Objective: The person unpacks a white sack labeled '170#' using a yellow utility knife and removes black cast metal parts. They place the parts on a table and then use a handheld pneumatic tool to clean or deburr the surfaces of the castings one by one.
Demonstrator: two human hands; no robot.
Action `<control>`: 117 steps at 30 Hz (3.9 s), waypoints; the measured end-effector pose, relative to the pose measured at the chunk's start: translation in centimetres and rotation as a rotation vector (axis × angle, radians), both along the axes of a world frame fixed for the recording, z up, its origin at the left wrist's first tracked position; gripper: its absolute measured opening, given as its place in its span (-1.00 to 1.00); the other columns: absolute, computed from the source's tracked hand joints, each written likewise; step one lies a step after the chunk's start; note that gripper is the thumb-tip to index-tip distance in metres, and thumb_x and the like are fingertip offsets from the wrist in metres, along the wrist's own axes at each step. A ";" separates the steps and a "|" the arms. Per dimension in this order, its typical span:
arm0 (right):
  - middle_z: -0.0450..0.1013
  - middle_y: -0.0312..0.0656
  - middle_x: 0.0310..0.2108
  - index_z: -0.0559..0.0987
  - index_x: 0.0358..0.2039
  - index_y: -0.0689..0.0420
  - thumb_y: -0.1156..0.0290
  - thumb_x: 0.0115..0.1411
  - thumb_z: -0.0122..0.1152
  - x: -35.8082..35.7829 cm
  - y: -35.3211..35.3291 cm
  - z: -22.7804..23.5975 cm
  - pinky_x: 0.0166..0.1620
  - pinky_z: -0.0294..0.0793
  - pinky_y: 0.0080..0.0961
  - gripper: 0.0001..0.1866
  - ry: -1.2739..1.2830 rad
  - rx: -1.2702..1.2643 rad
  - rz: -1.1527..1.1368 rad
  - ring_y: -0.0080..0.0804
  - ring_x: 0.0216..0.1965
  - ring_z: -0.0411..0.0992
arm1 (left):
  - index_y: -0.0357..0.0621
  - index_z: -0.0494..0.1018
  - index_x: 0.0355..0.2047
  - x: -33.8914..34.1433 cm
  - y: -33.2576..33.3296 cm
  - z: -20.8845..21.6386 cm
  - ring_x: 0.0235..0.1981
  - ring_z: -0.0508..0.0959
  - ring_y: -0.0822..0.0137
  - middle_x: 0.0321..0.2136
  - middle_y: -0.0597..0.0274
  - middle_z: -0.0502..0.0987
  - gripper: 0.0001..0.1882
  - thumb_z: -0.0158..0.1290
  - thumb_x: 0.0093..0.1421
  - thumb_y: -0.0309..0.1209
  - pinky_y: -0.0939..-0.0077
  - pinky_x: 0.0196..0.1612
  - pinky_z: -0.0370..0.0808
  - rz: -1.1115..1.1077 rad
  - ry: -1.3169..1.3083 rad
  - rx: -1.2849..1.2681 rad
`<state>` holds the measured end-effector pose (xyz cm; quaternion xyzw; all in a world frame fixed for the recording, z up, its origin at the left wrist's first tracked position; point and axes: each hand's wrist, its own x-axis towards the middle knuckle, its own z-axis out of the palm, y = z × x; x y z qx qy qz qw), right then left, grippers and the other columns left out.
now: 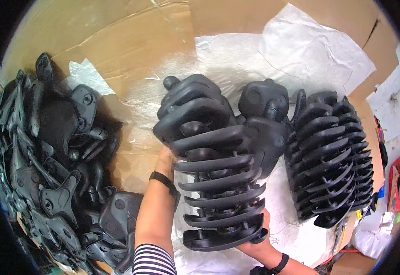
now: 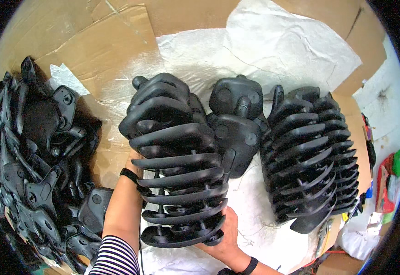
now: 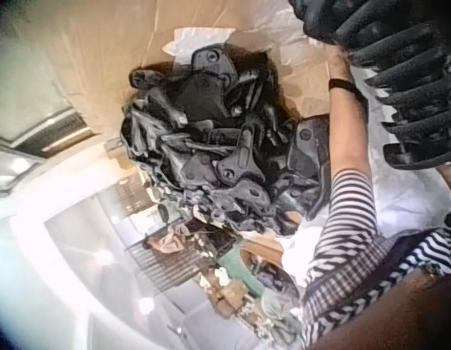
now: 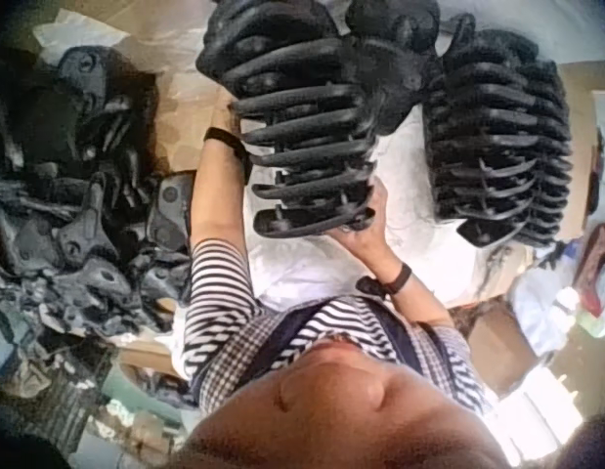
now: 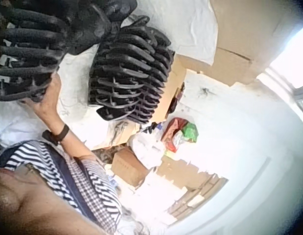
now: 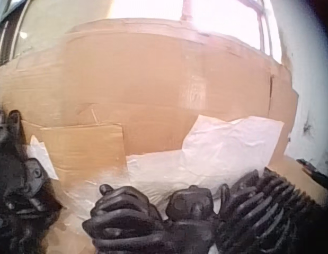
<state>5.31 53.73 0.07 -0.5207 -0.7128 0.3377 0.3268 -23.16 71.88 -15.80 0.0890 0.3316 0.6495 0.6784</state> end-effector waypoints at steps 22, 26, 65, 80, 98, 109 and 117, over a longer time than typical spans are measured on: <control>0.21 0.23 0.10 0.00 0.25 0.41 -0.07 -0.20 0.45 1.6 1.8 -0.6 0.18 0.16 -0.12 0.21 -0.219 -0.002 0.005 0.10 0.13 0.20 | -0.10 -0.19 0.36 3.0 -11.0 15.0 0.38 -0.21 0.04 0.36 -0.02 -0.13 -0.05 -0.39 0.20 0.34 0.07 0.34 -0.26 0.359 0.486 0.402; 0.16 0.27 0.13 -0.04 0.24 0.46 -0.10 -0.21 0.46 1.5 0.8 -1.1 0.19 0.14 -0.12 0.25 -0.226 -0.006 -0.046 0.15 0.15 0.17 | -0.15 -0.11 0.35 8.4 -15.2 16.5 0.36 -0.17 -0.15 0.33 -0.21 -0.15 0.20 0.20 -0.12 0.25 -0.01 0.33 -0.17 0.227 1.547 0.470; 0.25 0.16 0.11 0.18 0.21 0.31 0.52 0.06 0.01 9.2 -3.8 -9.3 0.15 0.26 -0.33 -0.36 0.250 -0.174 0.035 -0.08 0.08 0.31 | -0.34 -0.21 0.31 19.4 -25.4 13.4 0.28 0.10 0.03 0.27 -0.21 0.00 0.11 0.30 -0.02 -0.20 0.33 0.29 0.06 0.264 1.216 -0.045; 0.18 0.26 0.15 0.08 0.27 0.25 0.63 0.01 -0.08 5.2 -5.0 -9.2 0.18 0.25 -0.24 -0.27 0.183 -0.340 0.199 0.14 0.16 0.20 | -0.45 -0.24 0.30 21.9 -23.4 11.7 0.30 0.02 -0.11 0.27 -0.29 -0.03 -0.06 0.14 0.09 -0.41 0.23 0.34 -0.12 0.383 1.784 -0.232; 0.38 0.05 0.02 0.39 0.09 0.19 0.45 0.03 0.11 15.7 -11.1 -7.1 -0.04 0.45 -0.34 -0.46 0.091 -0.228 0.115 -0.17 -0.12 0.45 | -0.36 0.15 0.13 21.5 -25.1 12.2 0.06 0.38 0.08 0.04 -0.07 0.35 -0.14 0.35 -0.13 -0.36 0.28 0.16 0.26 0.380 1.498 0.044; 0.41 0.11 -0.02 0.43 0.04 0.23 0.28 0.08 0.18 17.1 -16.9 -4.5 -0.01 0.43 -0.31 -0.49 -0.004 -0.465 0.419 -0.03 -0.08 0.44 | -0.33 0.21 0.19 21.4 -36.4 17.5 -0.09 0.50 0.28 0.07 0.00 0.40 -0.28 0.22 0.09 -0.30 0.44 -0.01 0.39 0.166 1.008 -0.262; 0.51 0.11 -0.25 0.42 0.00 0.26 0.43 0.00 0.20 19.1 -20.1 -6.2 -0.08 0.46 -0.24 -0.50 -0.040 -0.327 0.814 0.05 -0.24 0.49 | -0.26 0.40 -0.01 16.8 -59.8 21.5 -0.23 0.55 0.40 -0.21 0.20 0.56 -0.59 0.10 0.19 -0.30 0.55 -0.12 0.43 0.427 0.937 -0.479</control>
